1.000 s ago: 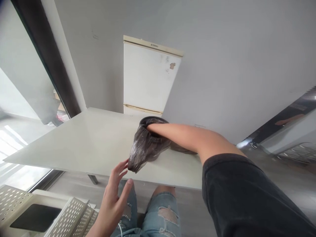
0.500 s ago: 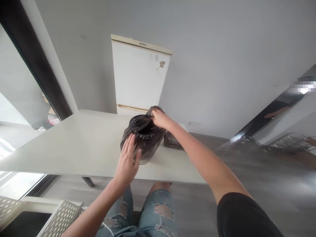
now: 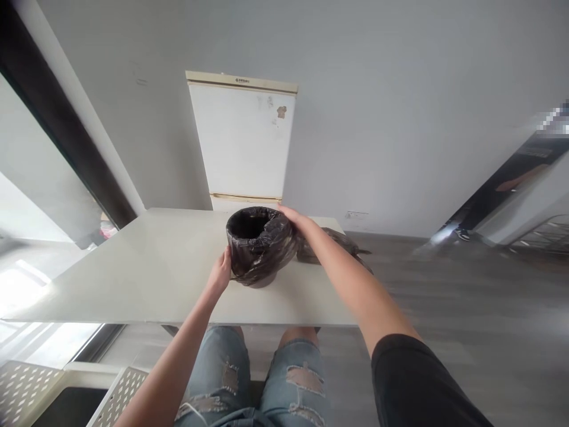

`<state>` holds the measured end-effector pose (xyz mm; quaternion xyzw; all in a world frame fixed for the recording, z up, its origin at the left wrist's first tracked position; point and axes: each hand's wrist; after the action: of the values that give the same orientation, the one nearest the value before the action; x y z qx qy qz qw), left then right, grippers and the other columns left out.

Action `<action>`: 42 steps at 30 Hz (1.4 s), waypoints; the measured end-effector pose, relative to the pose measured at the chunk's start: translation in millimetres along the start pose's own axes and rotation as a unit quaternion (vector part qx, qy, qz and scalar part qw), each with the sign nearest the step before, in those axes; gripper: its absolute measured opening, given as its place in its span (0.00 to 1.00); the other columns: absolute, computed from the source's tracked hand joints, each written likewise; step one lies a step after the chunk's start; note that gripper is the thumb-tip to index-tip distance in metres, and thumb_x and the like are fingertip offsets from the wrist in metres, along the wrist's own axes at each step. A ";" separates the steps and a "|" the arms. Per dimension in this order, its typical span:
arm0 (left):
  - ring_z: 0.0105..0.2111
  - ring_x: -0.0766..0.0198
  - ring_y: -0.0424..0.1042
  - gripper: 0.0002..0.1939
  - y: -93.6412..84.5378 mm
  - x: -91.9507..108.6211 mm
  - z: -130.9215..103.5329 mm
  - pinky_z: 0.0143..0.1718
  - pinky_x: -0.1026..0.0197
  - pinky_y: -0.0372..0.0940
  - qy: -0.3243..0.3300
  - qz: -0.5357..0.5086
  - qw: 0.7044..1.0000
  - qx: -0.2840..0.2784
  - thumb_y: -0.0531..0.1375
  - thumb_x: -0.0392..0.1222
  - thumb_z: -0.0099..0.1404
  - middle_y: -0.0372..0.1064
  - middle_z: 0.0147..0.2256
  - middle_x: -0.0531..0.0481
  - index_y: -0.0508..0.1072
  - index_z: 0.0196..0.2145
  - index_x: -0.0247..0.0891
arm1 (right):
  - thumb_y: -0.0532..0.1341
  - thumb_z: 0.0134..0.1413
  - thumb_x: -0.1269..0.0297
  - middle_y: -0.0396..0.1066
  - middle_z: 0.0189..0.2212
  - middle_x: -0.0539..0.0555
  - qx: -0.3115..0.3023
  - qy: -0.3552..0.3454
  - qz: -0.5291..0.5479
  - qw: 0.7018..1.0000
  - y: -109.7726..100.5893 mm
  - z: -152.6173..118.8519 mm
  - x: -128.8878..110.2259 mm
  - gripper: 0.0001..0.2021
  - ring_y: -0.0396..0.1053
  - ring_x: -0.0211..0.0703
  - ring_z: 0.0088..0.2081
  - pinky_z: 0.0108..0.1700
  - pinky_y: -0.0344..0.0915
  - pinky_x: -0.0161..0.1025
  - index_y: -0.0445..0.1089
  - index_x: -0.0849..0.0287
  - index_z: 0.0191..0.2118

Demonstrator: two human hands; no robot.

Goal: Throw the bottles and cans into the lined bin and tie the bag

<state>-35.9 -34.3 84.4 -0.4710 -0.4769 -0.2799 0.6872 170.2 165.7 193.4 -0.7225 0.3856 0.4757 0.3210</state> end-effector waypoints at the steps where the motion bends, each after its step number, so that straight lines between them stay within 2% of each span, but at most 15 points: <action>1: 0.58 0.44 0.74 0.38 1.2 -5.8 -4.2 0.60 0.44 0.67 0.012 0.011 1.000 -0.005 0.38 0.67 0.78 0.78 0.53 0.37 0.76 0.57 0.39 | 0.57 0.68 0.37 0.83 0.37 0.62 0.014 -0.007 0.028 0.999 -1.9 -5.8 10.4 0.28 0.81 0.57 0.41 0.49 0.77 0.50 0.78 0.60 0.41; 3: 0.62 0.44 0.71 0.34 4.7 -19.0 -12.8 0.63 0.43 0.64 0.040 0.041 0.998 -0.001 0.41 0.63 0.79 0.74 0.59 0.36 0.70 0.64 0.39 | 0.58 0.66 0.36 0.83 0.41 0.61 0.048 -0.052 0.070 0.995 -1.8 -19.6 34.2 0.27 0.81 0.57 0.46 0.51 0.77 0.50 0.77 0.59 0.45; 5: 0.67 0.44 0.64 0.33 8.4 -34.5 -19.4 0.67 0.42 0.59 0.076 0.074 0.994 0.015 0.45 0.60 0.78 0.67 0.65 0.35 0.61 0.71 0.38 | 0.59 0.66 0.40 0.81 0.50 0.59 0.087 -0.157 0.083 0.980 3.1 -35.5 61.5 0.25 0.78 0.54 0.53 0.56 0.74 0.49 0.76 0.57 0.51; 8: 0.72 0.45 0.56 0.37 10.8 -58.3 -22.2 0.71 0.41 0.54 0.134 0.096 0.986 0.010 0.49 0.58 0.77 0.57 0.71 0.35 0.51 0.76 0.37 | 0.57 0.68 0.43 0.71 0.64 0.56 0.158 -0.339 0.036 0.927 13.0 -58.9 106.4 0.25 0.68 0.49 0.65 0.64 0.67 0.46 0.70 0.52 0.61; 10: 0.73 0.46 0.53 0.38 8.8 -70.4 -18.2 0.72 0.42 0.53 0.160 0.107 0.981 -0.009 0.50 0.59 0.77 0.54 0.72 0.35 0.50 0.76 0.37 | 0.58 0.67 0.43 0.69 0.66 0.58 0.205 -0.377 -0.019 0.903 17.3 -69.2 135.9 0.26 0.68 0.49 0.64 0.63 0.68 0.46 0.68 0.51 0.63; 13: 0.72 0.46 0.56 0.36 2.3 -80.6 -5.4 0.72 0.42 0.54 0.153 0.144 0.977 -0.029 0.51 0.58 0.77 0.59 0.70 0.36 0.54 0.74 0.37 | 0.61 0.63 0.49 0.78 0.51 0.60 0.226 -0.313 -0.128 0.913 18.8 -70.9 172.5 0.20 0.76 0.52 0.51 0.54 0.73 0.47 0.75 0.56 0.51; 16: 0.69 0.47 0.61 0.31 -5.3 -87.4 8.9 0.70 0.44 0.56 0.140 0.183 0.972 -0.035 0.49 0.55 0.79 0.63 0.68 0.37 0.59 0.72 0.38 | 0.61 0.59 0.58 0.81 0.37 0.57 0.185 -0.232 -0.232 0.926 17.9 -62.2 193.4 0.11 0.78 0.52 0.40 0.47 0.73 0.47 0.78 0.57 0.39; 18: 0.68 0.49 0.63 0.29 -10.0 -93.7 15.4 0.70 0.46 0.56 0.146 0.200 0.968 -0.034 0.47 0.53 0.80 0.64 0.68 0.37 0.62 0.71 0.37 | 0.61 0.56 0.64 0.81 0.39 0.57 0.166 -0.211 -0.267 0.926 18.0 -58.0 199.4 0.11 0.78 0.52 0.39 0.45 0.73 0.46 0.79 0.56 0.41; 20: 0.67 0.50 0.64 0.28 -13.5 -101.6 18.7 0.69 0.46 0.57 0.147 0.204 0.968 -0.023 0.45 0.51 0.80 0.66 0.66 0.37 0.62 0.70 0.36 | 0.59 0.55 0.69 0.81 0.44 0.57 0.176 -0.208 -0.279 0.921 19.4 -58.5 203.3 0.17 0.78 0.50 0.40 0.46 0.73 0.45 0.79 0.55 0.47; 23: 0.64 0.50 0.67 0.26 -14.6 -112.9 19.8 0.67 0.46 0.61 0.133 0.226 0.965 0.006 0.44 0.44 0.80 0.70 0.62 0.37 0.62 0.69 0.35 | 0.53 0.58 0.73 0.79 0.46 0.58 0.231 -0.236 -0.268 0.905 24.1 -68.2 213.3 0.24 0.77 0.48 0.42 0.48 0.73 0.44 0.75 0.56 0.57; 26: 0.63 0.47 0.67 0.26 -10.4 -118.0 18.1 0.65 0.44 0.62 0.115 0.309 0.944 0.033 0.46 0.32 0.73 0.70 0.61 0.33 0.66 0.65 0.32 | 0.52 0.59 0.74 0.73 0.50 0.62 0.294 -0.243 -0.303 0.873 31.7 -83.7 231.8 0.28 0.74 0.51 0.46 0.48 0.73 0.45 0.68 0.58 0.65; 28: 0.65 0.43 0.64 0.26 -6.6 -116.8 15.7 0.66 0.39 0.59 0.110 0.370 0.921 0.047 0.47 0.28 0.70 0.68 0.62 0.31 0.69 0.63 0.31 | 0.55 0.58 0.74 0.70 0.51 0.65 0.305 -0.228 -0.370 0.847 38.0 -94.0 245.3 0.27 0.72 0.55 0.49 0.48 0.72 0.47 0.68 0.59 0.63; 31: 0.65 0.39 0.63 0.25 -3.6 -110.7 11.4 0.67 0.32 0.55 0.113 0.421 0.899 0.044 0.47 0.30 0.71 0.67 0.63 0.31 0.70 0.62 0.32 | 0.56 0.62 0.72 0.70 0.48 0.64 0.281 -0.232 -0.475 0.801 47.5 -105.6 260.0 0.16 0.69 0.58 0.50 0.48 0.69 0.48 0.74 0.58 0.53; 35: 0.64 0.41 0.64 0.25 -4.9 -103.8 7.7 0.66 0.37 0.56 0.114 0.430 0.895 0.040 0.47 0.31 0.72 0.67 0.63 0.32 0.70 0.62 0.32 | 0.52 0.70 0.68 0.69 0.54 0.65 0.298 -0.261 -0.529 0.750 55.9 -112.8 265.0 0.15 0.66 0.59 0.55 0.53 0.64 0.52 0.73 0.56 0.54; 42: 0.62 0.42 0.65 0.25 -5.6 -104.9 8.1 0.64 0.42 0.58 0.114 0.436 0.891 0.045 0.48 0.31 0.72 0.68 0.62 0.34 0.71 0.63 0.34 | 0.54 0.69 0.68 0.71 0.52 0.64 0.299 -0.253 -0.518 0.760 55.1 -116.3 261.2 0.13 0.68 0.57 0.53 0.54 0.63 0.51 0.73 0.57 0.51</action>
<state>-84.4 -35.9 -9.1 -0.5654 -0.1541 0.0182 0.8101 239.1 -24.1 -16.5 -0.5327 -0.0205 0.2632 0.8041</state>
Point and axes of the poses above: each hand's wrist, its own z-axis towards the middle knuckle, its own y-axis out of the palm, x = y × z
